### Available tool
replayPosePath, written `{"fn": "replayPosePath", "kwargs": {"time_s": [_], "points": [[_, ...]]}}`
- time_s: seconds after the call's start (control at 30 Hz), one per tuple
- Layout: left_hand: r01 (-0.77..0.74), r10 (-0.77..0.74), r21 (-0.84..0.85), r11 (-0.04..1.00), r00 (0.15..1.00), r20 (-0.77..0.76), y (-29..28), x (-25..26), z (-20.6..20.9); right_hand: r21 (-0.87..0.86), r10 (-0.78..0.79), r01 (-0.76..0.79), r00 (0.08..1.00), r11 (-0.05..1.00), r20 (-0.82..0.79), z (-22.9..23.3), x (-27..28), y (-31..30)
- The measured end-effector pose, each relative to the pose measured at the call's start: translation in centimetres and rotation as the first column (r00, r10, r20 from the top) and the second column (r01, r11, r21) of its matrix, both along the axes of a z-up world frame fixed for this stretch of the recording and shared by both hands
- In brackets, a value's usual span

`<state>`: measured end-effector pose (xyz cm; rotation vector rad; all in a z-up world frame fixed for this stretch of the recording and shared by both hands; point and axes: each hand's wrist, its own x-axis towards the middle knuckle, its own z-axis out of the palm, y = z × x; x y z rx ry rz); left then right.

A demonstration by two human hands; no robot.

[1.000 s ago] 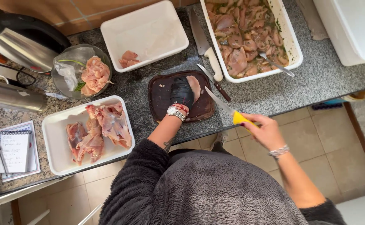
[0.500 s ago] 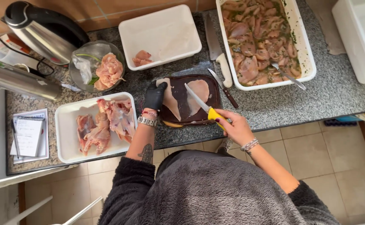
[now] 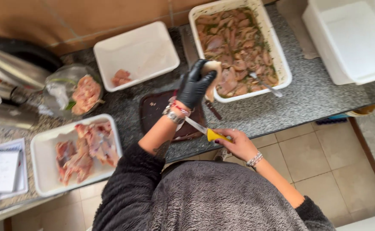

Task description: Slicing raw chicken breasts and placing them into a large container for marinating.

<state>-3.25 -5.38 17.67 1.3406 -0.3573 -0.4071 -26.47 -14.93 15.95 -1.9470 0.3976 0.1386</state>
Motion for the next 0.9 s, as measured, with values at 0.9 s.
{"fn": "replayPosePath", "kwargs": {"time_s": [0.9], "points": [[-0.441,-0.307,0.565,0.698,0.528,0.792,4.1,9.0,-12.3,0.186,-0.179,0.192,0.98,0.964,-0.084,-3.1,-1.2,-5.9]]}}
